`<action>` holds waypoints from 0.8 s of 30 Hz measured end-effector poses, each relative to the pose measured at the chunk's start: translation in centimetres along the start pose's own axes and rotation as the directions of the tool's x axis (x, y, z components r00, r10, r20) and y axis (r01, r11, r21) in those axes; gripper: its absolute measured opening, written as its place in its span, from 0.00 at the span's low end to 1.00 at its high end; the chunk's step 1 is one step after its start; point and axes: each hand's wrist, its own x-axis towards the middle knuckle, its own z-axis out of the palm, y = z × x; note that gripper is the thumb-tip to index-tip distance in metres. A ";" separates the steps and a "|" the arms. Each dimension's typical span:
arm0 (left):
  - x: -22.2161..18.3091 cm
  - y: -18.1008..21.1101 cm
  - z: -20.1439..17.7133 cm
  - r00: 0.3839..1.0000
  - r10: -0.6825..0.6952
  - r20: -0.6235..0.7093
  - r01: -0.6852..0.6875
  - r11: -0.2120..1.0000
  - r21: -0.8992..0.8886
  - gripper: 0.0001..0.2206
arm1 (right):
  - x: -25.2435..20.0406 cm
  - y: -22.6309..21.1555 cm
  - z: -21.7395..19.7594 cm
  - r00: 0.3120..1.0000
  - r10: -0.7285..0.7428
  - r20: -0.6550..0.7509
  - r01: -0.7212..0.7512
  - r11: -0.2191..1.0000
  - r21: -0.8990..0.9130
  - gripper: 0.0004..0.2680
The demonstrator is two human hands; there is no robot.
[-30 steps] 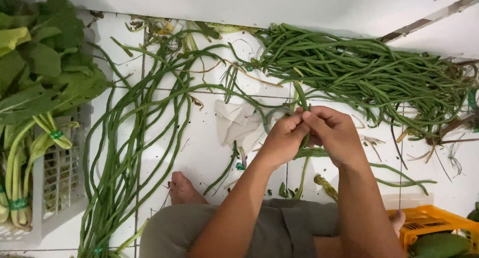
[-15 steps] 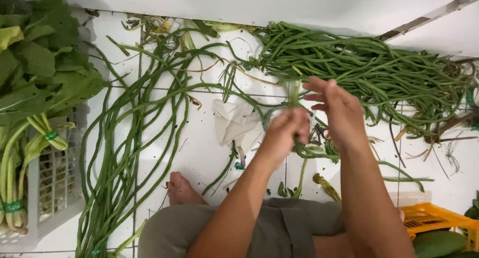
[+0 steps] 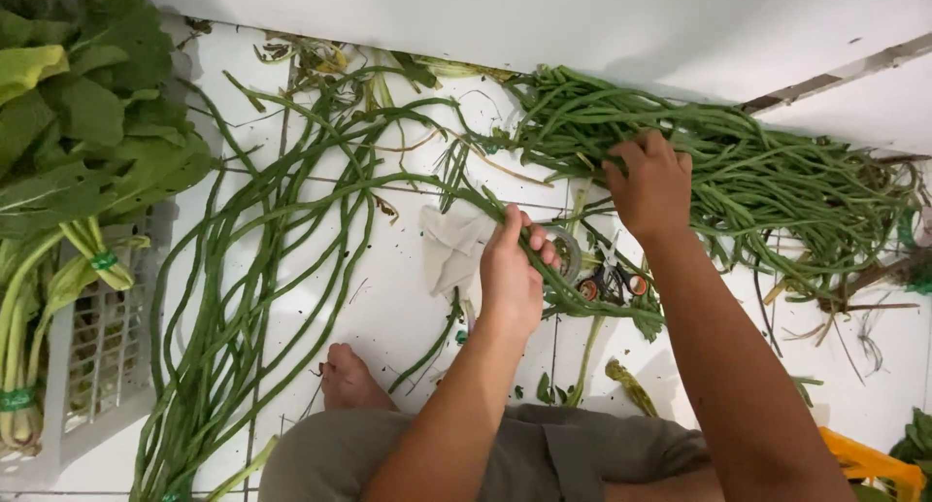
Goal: Gathering long beans into bunches and securing them with green adhesive tape using scissors.
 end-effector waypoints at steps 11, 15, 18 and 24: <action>-0.1 -1.0 0.1 0.997 0.004 -0.071 0.003 0.994 0.107 0.15 | -11.8 -2.4 -3.6 0.989 0.043 -0.142 0.050 0.803 0.594 0.07; -0.1 -2.1 -0.2 0.997 0.011 0.080 -0.033 0.960 0.278 0.15 | -14.0 -8.3 -8.0 0.966 0.210 -0.149 -0.054 0.732 0.679 0.05; -0.4 -2.8 -0.1 0.987 -0.011 0.162 -0.048 0.934 0.354 0.17 | -13.5 -9.3 -8.2 0.956 0.281 -0.079 -0.123 0.632 0.765 0.05; 0.3 -3.1 -0.7 0.978 0.013 0.207 -0.089 0.928 0.363 0.16 | -13.2 -9.8 -7.8 0.939 0.343 0.004 -0.180 0.483 0.857 0.06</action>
